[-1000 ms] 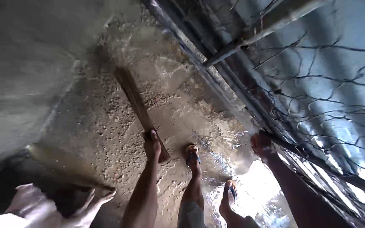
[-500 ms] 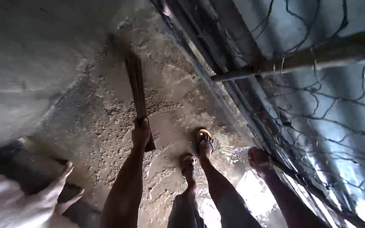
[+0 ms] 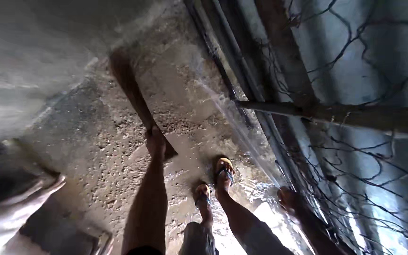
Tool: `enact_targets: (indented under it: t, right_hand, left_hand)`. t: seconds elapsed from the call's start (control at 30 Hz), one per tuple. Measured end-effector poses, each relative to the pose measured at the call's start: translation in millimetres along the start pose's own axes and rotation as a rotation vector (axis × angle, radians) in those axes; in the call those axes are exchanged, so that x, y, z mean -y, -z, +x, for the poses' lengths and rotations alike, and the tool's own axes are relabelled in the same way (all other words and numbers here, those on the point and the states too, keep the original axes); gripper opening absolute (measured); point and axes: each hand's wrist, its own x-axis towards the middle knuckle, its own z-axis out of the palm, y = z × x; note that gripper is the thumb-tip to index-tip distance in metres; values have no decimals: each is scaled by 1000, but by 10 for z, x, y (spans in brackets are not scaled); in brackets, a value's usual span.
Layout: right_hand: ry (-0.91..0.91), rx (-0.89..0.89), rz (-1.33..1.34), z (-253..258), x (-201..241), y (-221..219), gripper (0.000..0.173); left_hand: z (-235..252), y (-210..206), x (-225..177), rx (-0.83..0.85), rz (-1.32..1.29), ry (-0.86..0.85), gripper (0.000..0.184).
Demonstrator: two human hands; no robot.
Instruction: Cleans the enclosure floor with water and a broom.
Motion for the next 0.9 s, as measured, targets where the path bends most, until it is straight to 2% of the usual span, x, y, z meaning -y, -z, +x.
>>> enact_targets:
  t: [0.07,0.13,0.23,0.3,0.33,0.43,0.5,0.57,0.6,0.67,0.73,0.8,0.83,0.87,0.9]
  right_hand:
    - [41,20,-70,-12,1,20,32]
    - [38,-8,1,-19,-57,12,36]
    - [-28,-16,184,7,-87,21,35]
    - [-86,-1,211,86,-54,25,37]
    - [-110,-9,201,110,-53,25,40]
    - [-76,8,138,94,12,75,42]
    - [-56,28,65,26,83,134,43]
    - [-45,40,34,-66,133,147,41]
    - [-23,40,11,-104,151,152,39]
    - [34,34,-11,-147,128,180,38]
    - [63,-1,72,-188,48,203,39]
    - [130,12,228,-195,8,224,38]
    - [197,54,267,-257,106,235,37]
    - [233,121,203,-415,420,242,35]
    - [100,148,17,-711,1062,187,34]
  left_hand:
    - [-407,51,41,16,-4,-27,58]
    - [-436,81,-192,138,88,-147,60]
    - [97,145,-820,256,298,-301,66]
    - [536,253,-857,244,381,-299,72]
    - [699,321,-635,210,348,-243,71]
    - [753,564,503,78,90,86,76]
    - [461,789,1048,-40,10,224,78]
    - [-18,946,1232,-138,1,255,68]
    - [-262,968,1207,-144,-5,241,63]
    - [-537,935,970,-30,36,156,59]
    - [-453,827,670,147,169,18,60]
    - [-165,713,281,267,329,-131,64]
    - [-6,685,88,289,412,-208,66]
    - [166,697,-78,292,480,-262,68]
    - [354,747,-159,283,518,-278,71]
